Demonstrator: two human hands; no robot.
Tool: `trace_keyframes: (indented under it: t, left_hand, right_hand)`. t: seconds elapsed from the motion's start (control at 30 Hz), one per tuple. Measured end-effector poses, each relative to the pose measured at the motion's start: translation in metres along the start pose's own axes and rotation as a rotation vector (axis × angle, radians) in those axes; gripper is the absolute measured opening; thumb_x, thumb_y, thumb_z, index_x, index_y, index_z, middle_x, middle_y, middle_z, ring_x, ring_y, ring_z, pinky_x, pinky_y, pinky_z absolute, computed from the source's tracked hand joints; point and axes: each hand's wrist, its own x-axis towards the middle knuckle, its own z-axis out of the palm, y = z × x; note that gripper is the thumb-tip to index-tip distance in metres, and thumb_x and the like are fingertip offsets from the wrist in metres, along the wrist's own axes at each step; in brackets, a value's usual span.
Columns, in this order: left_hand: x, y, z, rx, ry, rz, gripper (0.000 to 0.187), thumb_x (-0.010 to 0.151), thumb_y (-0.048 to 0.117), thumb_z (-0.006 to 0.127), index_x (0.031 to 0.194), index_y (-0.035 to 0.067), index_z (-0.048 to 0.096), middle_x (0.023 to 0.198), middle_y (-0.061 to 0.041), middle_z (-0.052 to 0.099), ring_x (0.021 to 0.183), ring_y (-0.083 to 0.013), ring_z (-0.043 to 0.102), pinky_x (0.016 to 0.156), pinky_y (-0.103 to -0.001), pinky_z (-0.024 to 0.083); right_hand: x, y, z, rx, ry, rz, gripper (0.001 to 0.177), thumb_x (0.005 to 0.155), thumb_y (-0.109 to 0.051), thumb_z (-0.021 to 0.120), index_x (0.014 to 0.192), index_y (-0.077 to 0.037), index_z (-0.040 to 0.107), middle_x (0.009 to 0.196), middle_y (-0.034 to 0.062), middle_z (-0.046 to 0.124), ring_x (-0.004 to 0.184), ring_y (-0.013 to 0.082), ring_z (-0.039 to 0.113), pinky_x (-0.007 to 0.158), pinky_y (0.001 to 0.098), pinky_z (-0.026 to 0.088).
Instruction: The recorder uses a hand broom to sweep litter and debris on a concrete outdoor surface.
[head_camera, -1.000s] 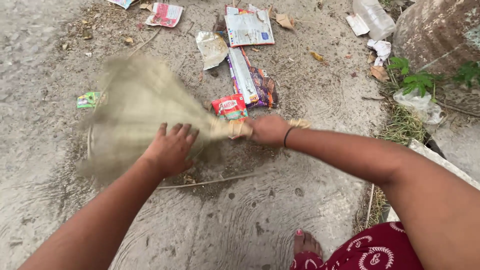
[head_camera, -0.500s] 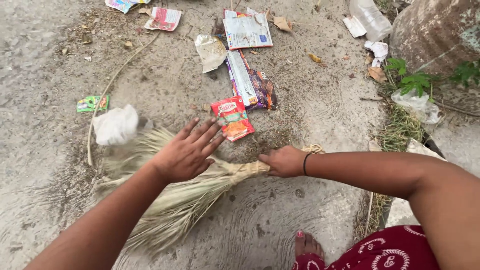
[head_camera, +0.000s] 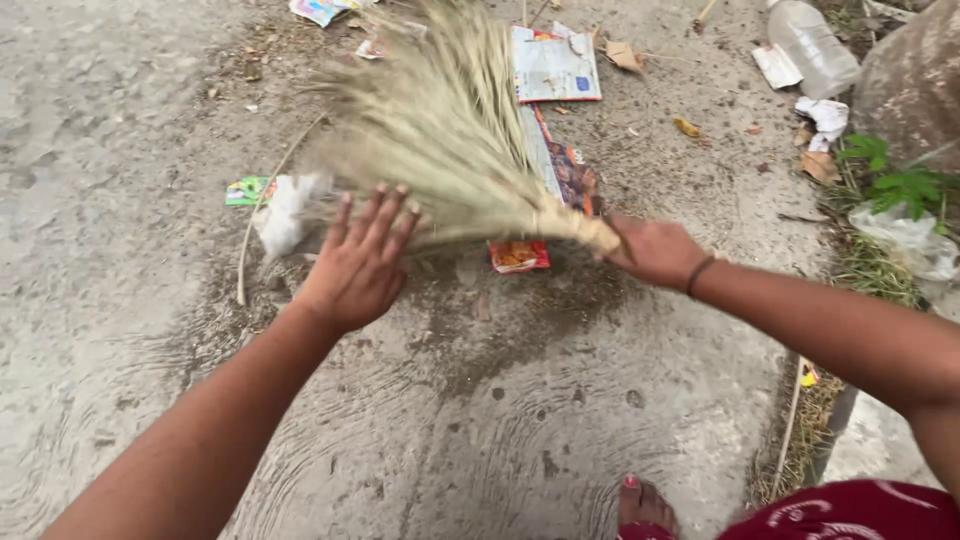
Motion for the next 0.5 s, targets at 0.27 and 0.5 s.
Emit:
trace_keyframes:
  t: [0.27, 0.5]
  left_hand:
    - [-0.008, -0.017, -0.003, -0.105, 0.087, -0.037, 0.069, 0.099, 0.045, 0.041, 0.156, 0.008, 0.033, 0.163, -0.018, 0.029, 0.153, -0.0385, 0.022, 0.123, -0.061, 0.008]
    - [-0.019, -0.014, 0.028, -0.009, -0.013, 0.018, 0.068, 0.097, 0.044, 0.039, 0.153, 0.007, 0.031, 0.159, -0.02, 0.03, 0.148, -0.0384, 0.023, 0.118, -0.06, 0.013]
  right_hand:
    - [-0.033, 0.004, 0.098, -0.098, -0.173, -0.379, 0.053, 0.09, -0.057, 0.06, 0.12, -0.014, 0.055, 0.093, 0.0143, 0.071, 0.077, 0.0348, 0.071, 0.061, 0.0492, 0.059]
    - [0.027, 0.057, 0.054, -0.127, -0.33, 0.213, 0.039, 0.102, -0.049, 0.049, 0.126, -0.02, 0.055, 0.09, 0.0104, 0.074, 0.082, 0.0273, 0.074, 0.069, 0.0441, 0.064]
